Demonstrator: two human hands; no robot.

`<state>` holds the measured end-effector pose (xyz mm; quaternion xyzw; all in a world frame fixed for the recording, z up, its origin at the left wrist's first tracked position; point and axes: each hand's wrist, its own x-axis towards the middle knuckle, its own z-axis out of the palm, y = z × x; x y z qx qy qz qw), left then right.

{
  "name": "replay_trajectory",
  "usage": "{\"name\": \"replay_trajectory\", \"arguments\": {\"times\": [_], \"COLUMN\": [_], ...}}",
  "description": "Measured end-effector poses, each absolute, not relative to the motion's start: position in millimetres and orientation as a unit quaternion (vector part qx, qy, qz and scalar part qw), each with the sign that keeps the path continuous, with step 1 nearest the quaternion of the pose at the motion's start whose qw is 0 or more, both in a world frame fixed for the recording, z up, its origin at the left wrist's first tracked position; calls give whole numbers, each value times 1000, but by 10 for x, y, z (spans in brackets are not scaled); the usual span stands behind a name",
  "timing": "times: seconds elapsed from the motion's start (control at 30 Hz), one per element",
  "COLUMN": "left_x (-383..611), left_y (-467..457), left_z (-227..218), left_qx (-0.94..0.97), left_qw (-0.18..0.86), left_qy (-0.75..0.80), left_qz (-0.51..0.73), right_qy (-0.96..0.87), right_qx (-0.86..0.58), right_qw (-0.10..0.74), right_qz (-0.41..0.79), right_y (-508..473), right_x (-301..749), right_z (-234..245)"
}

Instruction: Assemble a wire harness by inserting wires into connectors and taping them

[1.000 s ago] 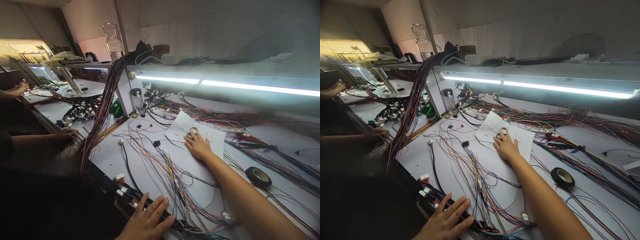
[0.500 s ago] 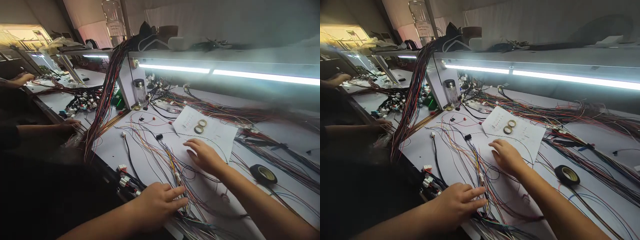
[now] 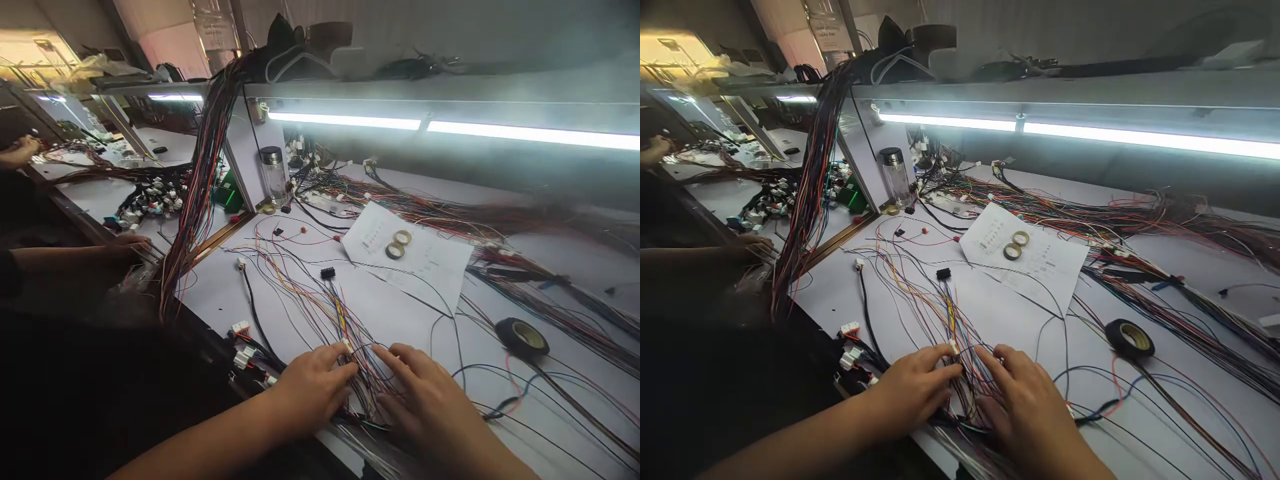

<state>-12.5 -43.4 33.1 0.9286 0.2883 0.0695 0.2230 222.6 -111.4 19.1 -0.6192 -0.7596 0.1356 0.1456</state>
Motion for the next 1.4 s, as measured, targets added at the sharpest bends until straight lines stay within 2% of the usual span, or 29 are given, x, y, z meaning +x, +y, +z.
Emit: {"name": "replay_trajectory", "arguments": {"times": [0.1, 0.27, 0.4, 0.47, 0.77, 0.93, 1.1, 1.27, 1.4], "left_x": [-112, -140, -129, -130, -245, -412, -629, -539, -332], "left_y": [-427, -418, -416, -417, -127, 125, -46, -398, -586], "left_z": [310, 298, 316, 329, 529, 662, 751, 649, 428], "left_qx": [932, 908, 911, 914, 913, 923, 914, 929, 936], "left_qw": [195, 181, 184, 184, 252, 227, 246, 278, 237], "left_qy": [301, 376, 366, 361, 320, 311, 322, 244, 258], "left_qz": [54, 27, 30, 24, 12, 19, -31, -17, 29], "right_qy": [-747, -721, -783, -811, -791, -749, -734, -738, -756], "right_qx": [-640, -676, -610, -566, -578, -618, -627, -617, -604], "right_qw": [137, 37, 105, 126, 74, 131, 120, 120, 100], "right_qz": [115, 146, 62, 79, 185, 198, 233, 245, 230], "right_y": [-1205, -1332, -1284, -1238, -1278, -1181, -1317, -1404, -1353], "right_x": [2160, 2335, 2208, 2082, 2156, 2286, 2345, 2210, 2018], "right_z": [115, 197, 295, 287, 366, 463, 441, 515, 550]}}
